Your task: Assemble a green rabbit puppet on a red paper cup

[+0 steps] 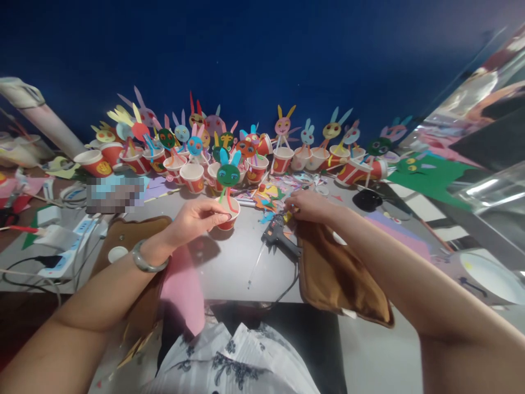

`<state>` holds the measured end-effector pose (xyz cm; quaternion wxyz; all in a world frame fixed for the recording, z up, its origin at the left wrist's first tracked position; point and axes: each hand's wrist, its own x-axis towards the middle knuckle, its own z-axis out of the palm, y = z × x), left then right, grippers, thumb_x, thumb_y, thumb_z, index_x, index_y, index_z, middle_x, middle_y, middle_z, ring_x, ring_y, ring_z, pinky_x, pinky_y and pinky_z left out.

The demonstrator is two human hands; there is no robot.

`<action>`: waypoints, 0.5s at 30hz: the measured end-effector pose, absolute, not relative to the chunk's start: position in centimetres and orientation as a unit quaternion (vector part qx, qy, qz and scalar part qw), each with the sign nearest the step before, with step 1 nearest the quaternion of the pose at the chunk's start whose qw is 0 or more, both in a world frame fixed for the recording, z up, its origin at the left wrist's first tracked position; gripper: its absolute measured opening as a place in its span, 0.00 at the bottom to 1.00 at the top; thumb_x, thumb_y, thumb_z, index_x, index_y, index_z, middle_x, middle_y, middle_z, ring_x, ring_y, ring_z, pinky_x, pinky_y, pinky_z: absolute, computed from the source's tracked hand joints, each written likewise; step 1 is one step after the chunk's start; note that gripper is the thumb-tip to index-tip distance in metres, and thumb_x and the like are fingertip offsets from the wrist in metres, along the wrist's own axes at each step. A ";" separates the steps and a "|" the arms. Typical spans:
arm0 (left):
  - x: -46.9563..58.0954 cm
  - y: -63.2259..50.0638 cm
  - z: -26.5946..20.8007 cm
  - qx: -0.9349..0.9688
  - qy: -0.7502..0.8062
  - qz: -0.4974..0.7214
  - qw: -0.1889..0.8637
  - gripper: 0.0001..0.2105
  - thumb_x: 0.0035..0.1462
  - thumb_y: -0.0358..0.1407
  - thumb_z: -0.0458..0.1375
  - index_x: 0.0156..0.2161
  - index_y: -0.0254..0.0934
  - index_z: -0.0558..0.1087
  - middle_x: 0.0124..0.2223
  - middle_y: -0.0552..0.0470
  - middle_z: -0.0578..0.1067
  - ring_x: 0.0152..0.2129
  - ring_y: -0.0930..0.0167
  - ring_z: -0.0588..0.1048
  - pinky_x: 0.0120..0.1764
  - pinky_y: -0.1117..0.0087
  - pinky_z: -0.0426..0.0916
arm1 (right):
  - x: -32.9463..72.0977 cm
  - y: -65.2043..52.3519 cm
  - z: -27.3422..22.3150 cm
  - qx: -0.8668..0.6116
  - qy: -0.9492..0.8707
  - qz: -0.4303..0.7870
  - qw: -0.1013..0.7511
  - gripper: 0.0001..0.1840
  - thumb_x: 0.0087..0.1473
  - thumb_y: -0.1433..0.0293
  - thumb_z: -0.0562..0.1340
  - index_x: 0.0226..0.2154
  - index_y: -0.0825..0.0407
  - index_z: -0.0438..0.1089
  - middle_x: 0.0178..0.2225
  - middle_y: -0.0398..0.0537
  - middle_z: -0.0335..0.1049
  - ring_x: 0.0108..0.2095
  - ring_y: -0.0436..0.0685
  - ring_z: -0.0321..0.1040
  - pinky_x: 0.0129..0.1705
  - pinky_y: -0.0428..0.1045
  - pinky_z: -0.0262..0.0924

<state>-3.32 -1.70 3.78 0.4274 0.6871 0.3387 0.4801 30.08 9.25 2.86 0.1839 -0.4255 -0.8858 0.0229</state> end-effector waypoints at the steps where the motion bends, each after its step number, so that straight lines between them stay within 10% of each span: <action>1: -3.3 -1.7 3.8 0.682 0.342 0.482 0.430 0.06 0.55 0.36 0.65 0.33 0.34 0.80 0.30 0.51 0.78 0.24 0.77 0.73 0.26 0.77 0.67 | 30.1 9.1 3.3 -0.411 -0.901 0.024 0.138 0.15 0.35 0.88 0.67 0.18 0.52 0.70 0.19 0.43 0.67 0.23 0.49 0.59 0.29 0.48 0.48; 10: -3.5 -1.8 4.1 0.667 0.358 0.484 0.439 0.07 0.56 0.36 0.65 0.32 0.33 0.80 0.27 0.52 0.77 0.20 0.79 0.71 0.24 0.80 0.66 | 31.7 4.7 7.2 -0.457 -0.868 -0.192 -0.033 0.12 0.60 0.75 0.55 0.38 0.60 0.74 0.25 0.57 0.73 0.28 0.56 0.62 0.38 0.53 0.46; 15: -3.4 -1.7 4.0 0.665 0.353 0.486 0.444 0.07 0.55 0.36 0.65 0.32 0.33 0.80 0.26 0.52 0.77 0.21 0.78 0.73 0.24 0.79 0.67 | 31.4 -0.9 4.5 -0.521 -0.830 -0.196 0.043 0.12 0.57 0.67 0.59 0.41 0.55 0.73 0.20 0.48 0.69 0.22 0.56 0.63 0.29 0.50 0.46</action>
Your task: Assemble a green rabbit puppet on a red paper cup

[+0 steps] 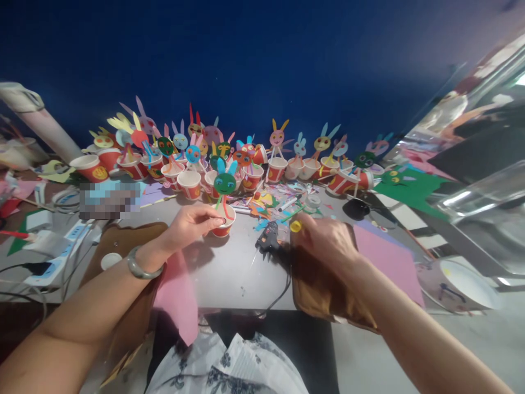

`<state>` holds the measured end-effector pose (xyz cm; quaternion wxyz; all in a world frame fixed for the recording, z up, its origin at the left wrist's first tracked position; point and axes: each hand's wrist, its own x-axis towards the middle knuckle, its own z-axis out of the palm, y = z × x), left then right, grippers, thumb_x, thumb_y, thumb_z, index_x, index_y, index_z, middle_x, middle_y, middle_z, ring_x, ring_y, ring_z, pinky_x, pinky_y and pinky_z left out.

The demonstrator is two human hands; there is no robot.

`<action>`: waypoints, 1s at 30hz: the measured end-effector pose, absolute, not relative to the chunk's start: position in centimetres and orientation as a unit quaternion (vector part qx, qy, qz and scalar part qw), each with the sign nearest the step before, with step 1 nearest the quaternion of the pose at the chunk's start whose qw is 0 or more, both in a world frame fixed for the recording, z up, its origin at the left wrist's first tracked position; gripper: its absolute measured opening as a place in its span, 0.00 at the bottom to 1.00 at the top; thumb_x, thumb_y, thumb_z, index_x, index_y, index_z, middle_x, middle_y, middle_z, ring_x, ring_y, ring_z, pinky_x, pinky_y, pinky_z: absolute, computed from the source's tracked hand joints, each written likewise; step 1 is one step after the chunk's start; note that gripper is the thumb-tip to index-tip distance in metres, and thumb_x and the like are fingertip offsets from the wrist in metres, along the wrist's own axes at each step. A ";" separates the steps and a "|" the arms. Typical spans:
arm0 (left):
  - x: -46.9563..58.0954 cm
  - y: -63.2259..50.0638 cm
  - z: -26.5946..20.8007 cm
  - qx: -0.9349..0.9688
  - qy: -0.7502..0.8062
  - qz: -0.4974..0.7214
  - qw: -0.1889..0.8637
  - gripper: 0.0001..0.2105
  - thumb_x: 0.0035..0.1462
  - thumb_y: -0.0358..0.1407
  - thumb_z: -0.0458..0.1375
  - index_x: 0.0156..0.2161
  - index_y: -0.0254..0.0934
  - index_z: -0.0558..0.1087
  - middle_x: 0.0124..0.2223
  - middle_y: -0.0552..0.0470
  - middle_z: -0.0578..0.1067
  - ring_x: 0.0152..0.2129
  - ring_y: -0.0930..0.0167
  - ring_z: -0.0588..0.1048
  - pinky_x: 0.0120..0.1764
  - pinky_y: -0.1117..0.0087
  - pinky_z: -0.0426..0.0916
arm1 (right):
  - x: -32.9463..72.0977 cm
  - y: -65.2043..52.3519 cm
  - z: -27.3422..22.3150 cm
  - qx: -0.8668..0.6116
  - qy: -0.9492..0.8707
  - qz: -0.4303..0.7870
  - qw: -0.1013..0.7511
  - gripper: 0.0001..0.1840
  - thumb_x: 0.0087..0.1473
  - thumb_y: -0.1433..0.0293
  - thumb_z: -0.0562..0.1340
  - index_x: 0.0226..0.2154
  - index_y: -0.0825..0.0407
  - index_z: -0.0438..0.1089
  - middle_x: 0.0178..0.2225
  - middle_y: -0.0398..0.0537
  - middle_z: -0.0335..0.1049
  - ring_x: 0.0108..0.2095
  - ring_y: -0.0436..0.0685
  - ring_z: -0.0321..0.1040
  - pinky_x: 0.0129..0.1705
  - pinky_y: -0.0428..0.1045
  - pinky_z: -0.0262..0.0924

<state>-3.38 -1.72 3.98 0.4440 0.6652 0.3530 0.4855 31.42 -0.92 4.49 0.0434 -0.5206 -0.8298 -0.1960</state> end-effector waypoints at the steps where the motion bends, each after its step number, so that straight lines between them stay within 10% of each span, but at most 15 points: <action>1: -3.4 -1.7 4.0 0.666 0.352 0.486 0.443 0.07 0.55 0.36 0.65 0.32 0.33 0.80 0.26 0.52 0.77 0.21 0.78 0.74 0.25 0.79 0.67 | 31.2 -2.0 3.7 -0.505 -0.841 -0.180 0.068 0.13 0.57 0.68 0.59 0.43 0.55 0.72 0.22 0.48 0.71 0.23 0.56 0.65 0.29 0.50 0.48; 30: -3.7 -1.8 4.5 0.610 0.381 0.465 0.517 0.08 0.56 0.36 0.61 0.35 0.33 0.80 0.20 0.55 0.74 0.15 0.79 0.69 0.19 0.78 0.60 | 32.0 -3.9 3.6 -0.583 -0.777 -0.130 0.198 0.18 0.54 0.70 0.60 0.49 0.54 0.67 0.38 0.57 0.77 0.38 0.65 0.73 0.37 0.54 0.65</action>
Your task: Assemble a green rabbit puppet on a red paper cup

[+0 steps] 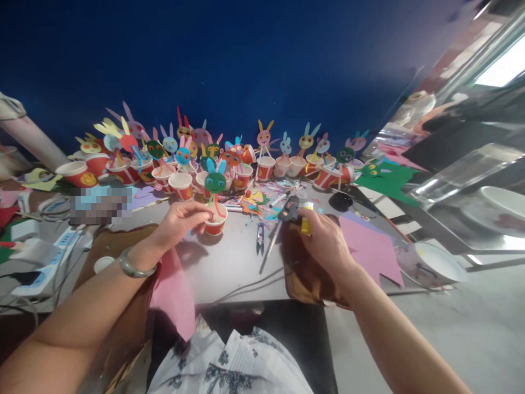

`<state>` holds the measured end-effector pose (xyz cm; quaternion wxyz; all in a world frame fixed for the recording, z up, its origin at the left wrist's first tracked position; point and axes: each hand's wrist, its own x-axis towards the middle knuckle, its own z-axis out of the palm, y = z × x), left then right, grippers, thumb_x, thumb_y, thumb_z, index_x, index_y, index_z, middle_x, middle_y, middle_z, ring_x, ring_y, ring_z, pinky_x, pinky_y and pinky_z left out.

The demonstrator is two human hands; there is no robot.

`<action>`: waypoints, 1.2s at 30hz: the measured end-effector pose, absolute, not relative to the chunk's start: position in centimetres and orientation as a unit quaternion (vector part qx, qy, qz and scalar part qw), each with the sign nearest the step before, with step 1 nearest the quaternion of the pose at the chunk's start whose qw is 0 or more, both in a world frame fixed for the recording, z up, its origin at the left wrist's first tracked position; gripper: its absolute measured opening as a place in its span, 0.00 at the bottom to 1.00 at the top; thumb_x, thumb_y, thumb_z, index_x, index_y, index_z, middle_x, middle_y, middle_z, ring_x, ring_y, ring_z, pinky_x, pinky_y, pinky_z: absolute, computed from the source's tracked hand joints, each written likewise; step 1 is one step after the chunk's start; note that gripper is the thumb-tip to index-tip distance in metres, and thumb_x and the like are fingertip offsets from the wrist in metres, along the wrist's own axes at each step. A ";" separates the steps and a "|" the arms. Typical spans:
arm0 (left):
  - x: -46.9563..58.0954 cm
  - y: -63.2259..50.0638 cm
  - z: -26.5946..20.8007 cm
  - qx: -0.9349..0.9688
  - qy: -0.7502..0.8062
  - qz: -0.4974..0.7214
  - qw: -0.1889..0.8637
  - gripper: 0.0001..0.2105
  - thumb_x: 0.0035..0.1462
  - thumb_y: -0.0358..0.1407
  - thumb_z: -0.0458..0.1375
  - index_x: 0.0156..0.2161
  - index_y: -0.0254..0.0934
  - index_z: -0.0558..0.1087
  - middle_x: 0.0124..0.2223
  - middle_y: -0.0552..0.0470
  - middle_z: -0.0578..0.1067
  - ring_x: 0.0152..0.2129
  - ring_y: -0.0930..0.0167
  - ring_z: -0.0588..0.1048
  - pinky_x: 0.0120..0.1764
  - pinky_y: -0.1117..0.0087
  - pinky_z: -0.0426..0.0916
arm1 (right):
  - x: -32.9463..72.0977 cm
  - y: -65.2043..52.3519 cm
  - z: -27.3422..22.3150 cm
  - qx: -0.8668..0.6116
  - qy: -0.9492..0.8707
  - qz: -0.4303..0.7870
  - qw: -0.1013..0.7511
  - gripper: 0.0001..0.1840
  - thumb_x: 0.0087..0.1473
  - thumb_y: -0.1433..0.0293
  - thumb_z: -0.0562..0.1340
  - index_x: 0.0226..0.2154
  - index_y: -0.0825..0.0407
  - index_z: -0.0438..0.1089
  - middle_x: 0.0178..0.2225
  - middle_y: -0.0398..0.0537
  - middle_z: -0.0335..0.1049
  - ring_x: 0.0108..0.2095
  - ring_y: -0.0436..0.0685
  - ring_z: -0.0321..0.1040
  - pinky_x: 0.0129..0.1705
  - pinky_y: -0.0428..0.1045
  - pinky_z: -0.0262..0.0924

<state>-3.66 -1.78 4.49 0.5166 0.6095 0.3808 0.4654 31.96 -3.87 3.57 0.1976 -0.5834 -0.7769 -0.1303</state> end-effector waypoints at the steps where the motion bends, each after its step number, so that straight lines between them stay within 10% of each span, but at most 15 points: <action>1: -3.7 -1.8 4.5 0.608 0.379 0.465 0.519 0.08 0.56 0.36 0.61 0.35 0.33 0.80 0.20 0.54 0.74 0.16 0.78 0.69 0.20 0.78 0.60 | 32.6 -3.4 3.5 -0.602 -0.766 -0.124 0.191 0.18 0.55 0.68 0.60 0.48 0.54 0.68 0.36 0.58 0.77 0.37 0.66 0.73 0.36 0.54 0.64; 11: -3.8 -1.7 4.7 0.572 0.382 0.451 0.568 0.12 0.57 0.40 0.63 0.38 0.31 0.80 0.21 0.53 0.75 0.16 0.78 0.71 0.20 0.78 0.63 | 32.5 -2.8 2.1 -0.596 -0.754 -0.180 0.209 0.16 0.57 0.64 0.64 0.47 0.50 0.68 0.35 0.59 0.77 0.35 0.68 0.74 0.33 0.56 0.63; 22: -3.9 -1.1 4.0 0.537 0.391 0.463 0.586 0.14 0.58 0.42 0.63 0.40 0.31 0.76 0.27 0.49 0.79 0.17 0.78 0.72 0.18 0.79 0.61 | 21.0 -5.7 7.7 -0.204 -0.906 -0.007 0.370 0.27 0.61 0.68 0.63 0.61 0.42 0.60 0.32 0.44 0.77 0.28 0.55 0.74 0.31 0.51 0.69; 36: -3.7 -1.6 5.1 0.520 0.403 0.469 0.589 0.14 0.51 0.42 0.68 0.37 0.32 0.78 0.21 0.56 0.74 0.16 0.79 0.69 0.20 0.79 0.61 | 16.4 -1.8 4.6 -0.197 -0.832 0.048 0.516 0.15 0.56 0.72 0.63 0.47 0.48 0.67 0.33 0.47 0.74 0.32 0.56 0.73 0.35 0.52 0.69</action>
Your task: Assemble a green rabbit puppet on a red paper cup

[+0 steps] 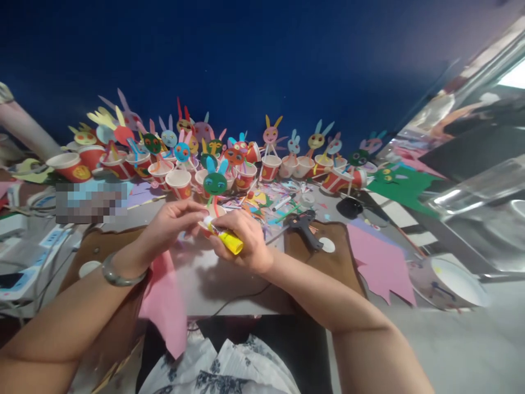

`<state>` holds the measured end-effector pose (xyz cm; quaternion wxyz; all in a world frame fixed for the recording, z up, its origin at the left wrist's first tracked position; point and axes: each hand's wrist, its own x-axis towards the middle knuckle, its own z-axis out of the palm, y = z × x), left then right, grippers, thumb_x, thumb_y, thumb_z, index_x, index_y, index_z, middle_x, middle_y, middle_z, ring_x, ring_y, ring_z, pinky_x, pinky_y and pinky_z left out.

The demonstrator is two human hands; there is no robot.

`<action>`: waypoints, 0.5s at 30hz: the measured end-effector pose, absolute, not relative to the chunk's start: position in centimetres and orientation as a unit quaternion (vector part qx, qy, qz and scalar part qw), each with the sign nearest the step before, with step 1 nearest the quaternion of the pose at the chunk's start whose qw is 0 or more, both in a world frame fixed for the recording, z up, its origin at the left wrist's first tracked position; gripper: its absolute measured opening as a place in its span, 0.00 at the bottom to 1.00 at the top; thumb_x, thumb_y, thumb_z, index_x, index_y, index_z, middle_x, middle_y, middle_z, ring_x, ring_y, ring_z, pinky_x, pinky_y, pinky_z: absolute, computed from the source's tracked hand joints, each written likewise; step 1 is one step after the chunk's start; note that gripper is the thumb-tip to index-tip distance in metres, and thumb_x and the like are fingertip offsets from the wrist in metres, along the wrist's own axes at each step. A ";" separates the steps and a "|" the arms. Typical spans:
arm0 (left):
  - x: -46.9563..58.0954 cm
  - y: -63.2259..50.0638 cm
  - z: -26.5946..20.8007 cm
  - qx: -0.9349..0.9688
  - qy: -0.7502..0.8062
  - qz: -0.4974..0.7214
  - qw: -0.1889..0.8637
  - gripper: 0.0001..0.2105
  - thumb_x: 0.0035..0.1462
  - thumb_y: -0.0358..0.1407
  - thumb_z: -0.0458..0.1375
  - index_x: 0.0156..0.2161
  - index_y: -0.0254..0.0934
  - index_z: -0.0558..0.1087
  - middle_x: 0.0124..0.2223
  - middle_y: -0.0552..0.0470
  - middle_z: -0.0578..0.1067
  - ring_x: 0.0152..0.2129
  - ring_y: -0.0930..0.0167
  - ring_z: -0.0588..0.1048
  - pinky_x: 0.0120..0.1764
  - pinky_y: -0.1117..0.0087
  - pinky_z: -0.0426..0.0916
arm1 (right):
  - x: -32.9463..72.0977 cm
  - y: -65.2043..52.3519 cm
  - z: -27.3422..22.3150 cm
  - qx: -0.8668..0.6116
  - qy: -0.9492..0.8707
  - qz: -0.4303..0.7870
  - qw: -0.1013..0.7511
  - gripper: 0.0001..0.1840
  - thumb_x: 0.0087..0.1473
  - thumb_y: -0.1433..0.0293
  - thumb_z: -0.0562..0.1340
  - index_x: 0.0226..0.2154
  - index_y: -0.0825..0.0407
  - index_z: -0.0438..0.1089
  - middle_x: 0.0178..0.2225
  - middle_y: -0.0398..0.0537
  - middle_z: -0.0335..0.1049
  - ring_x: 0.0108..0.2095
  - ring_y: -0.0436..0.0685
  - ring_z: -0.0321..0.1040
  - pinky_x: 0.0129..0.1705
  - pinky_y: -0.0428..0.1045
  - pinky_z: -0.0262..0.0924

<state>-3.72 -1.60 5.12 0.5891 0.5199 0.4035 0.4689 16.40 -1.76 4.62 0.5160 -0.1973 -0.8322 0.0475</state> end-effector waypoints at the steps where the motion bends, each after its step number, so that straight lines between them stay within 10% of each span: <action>1: -3.7 -1.6 5.1 0.515 0.410 0.464 0.592 0.14 0.50 0.42 0.68 0.37 0.32 0.78 0.22 0.55 0.75 0.17 0.79 0.69 0.20 0.79 0.61 | 16.6 -1.7 4.2 -0.204 -0.826 0.053 0.523 0.15 0.56 0.72 0.63 0.46 0.48 0.66 0.33 0.47 0.74 0.32 0.56 0.73 0.35 0.52 0.70; 15: -3.8 -1.3 4.8 0.493 0.433 0.468 0.592 0.15 0.53 0.41 0.67 0.39 0.32 0.73 0.26 0.52 0.78 0.17 0.78 0.72 0.19 0.80 0.62 | 17.3 -1.2 2.3 -0.301 -0.758 0.202 0.543 0.16 0.61 0.69 0.63 0.51 0.45 0.68 0.42 0.51 0.76 0.31 0.55 0.74 0.34 0.55 0.72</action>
